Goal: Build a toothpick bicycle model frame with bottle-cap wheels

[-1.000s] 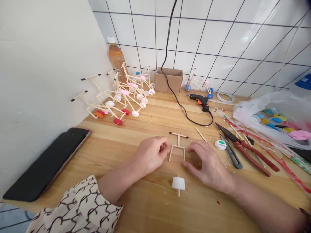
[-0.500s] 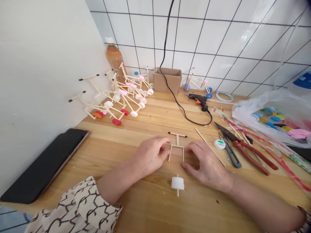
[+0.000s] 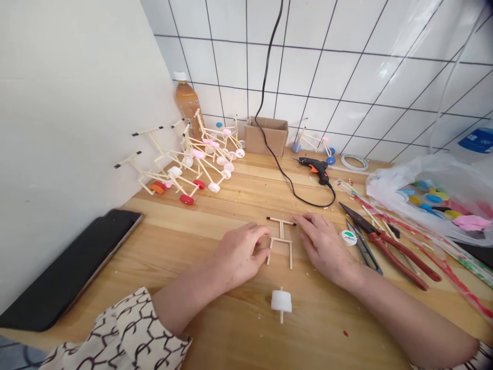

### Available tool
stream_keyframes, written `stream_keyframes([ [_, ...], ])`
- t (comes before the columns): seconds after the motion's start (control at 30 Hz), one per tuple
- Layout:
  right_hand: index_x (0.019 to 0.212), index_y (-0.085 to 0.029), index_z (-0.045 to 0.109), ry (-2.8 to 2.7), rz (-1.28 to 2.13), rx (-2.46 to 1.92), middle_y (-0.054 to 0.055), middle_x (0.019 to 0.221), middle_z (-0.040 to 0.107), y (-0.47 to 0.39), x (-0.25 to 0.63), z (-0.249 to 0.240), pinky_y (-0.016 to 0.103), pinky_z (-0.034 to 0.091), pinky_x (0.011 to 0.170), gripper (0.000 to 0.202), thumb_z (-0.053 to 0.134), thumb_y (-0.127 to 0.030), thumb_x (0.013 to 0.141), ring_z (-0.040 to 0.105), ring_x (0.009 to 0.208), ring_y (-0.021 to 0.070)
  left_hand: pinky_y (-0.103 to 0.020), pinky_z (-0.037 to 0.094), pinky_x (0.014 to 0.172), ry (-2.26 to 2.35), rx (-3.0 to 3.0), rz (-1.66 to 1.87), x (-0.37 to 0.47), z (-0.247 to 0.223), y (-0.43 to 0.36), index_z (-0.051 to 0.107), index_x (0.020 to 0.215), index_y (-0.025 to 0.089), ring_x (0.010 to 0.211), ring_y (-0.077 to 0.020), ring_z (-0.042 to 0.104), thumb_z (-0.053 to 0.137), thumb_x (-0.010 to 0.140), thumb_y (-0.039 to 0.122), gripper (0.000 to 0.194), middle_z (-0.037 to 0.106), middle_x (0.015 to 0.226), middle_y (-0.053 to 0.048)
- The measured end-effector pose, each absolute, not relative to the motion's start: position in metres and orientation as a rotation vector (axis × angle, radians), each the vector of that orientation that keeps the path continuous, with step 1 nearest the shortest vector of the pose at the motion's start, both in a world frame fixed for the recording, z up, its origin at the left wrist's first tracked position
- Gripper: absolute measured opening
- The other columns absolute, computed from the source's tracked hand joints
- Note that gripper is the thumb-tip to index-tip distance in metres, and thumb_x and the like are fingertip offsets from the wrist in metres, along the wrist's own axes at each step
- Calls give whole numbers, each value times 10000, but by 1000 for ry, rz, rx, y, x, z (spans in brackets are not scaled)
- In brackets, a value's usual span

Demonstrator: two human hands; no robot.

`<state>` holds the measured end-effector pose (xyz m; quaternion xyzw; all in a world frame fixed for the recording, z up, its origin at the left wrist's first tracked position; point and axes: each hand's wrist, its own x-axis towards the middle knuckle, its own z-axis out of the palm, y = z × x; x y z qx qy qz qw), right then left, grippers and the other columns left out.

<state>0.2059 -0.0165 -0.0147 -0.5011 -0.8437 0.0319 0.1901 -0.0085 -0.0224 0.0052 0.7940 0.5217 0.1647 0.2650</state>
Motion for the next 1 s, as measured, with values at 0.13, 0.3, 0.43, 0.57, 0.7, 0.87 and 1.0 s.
stream_keyframes([
  [0.13,1072,-132,597,-2432,33,-1415,160,1015,563,-16,205,-15,430,466,746,317,382,-76,846,523,918,272,-264,449,649,1385,2149,457,-9,5,-22,613,928,189,701,-152,567,590,744,163,187,623,825,-20],
  [0.3,1048,-104,610,-2434,-51,-1411,169,992,563,-19,204,-16,426,462,726,292,390,-96,857,520,901,278,-271,460,666,1392,2169,476,-9,3,-23,607,928,189,734,-162,584,568,763,164,172,628,831,-23],
  [0.43,1038,-89,612,-2437,-91,-1407,175,995,565,-20,204,-16,424,454,737,276,396,-116,869,512,914,285,-313,492,753,1393,2182,538,-10,1,-21,593,1012,163,851,-190,603,542,793,167,225,635,969,-68],
  [0.57,1007,-108,619,-2434,-102,-1423,162,976,576,-23,203,-15,421,451,735,256,401,-132,874,512,881,275,-383,452,925,1369,2247,665,-11,-2,-18,562,1109,165,1055,-226,553,514,827,173,286,610,1127,-96],
  [0.7,985,-115,624,-2432,-137,-1388,156,936,586,-26,203,-12,410,450,713,249,400,-146,881,519,853,271,-400,415,991,1308,2286,739,-11,-4,-15,516,1197,148,1136,-223,508,483,851,160,348,588,1205,-102],
  [0.87,941,-129,630,-2433,-97,-1387,137,899,591,-30,203,-9,404,444,714,230,410,-166,886,529,826,255,-398,410,998,1273,2276,749,-13,-5,-10,502,1212,171,1152,-206,509,456,858,134,358,582,1230,-92],
  [1.0,910,-125,634,-2434,-76,-1387,132,886,595,-32,203,-9,397,436,708,228,411,-166,888,529,821,250,-375,405,997,1266,2293,742,-14,-6,-10,513,1187,146,1138,-203,509,469,854,134,336,584,1209,-100],
])
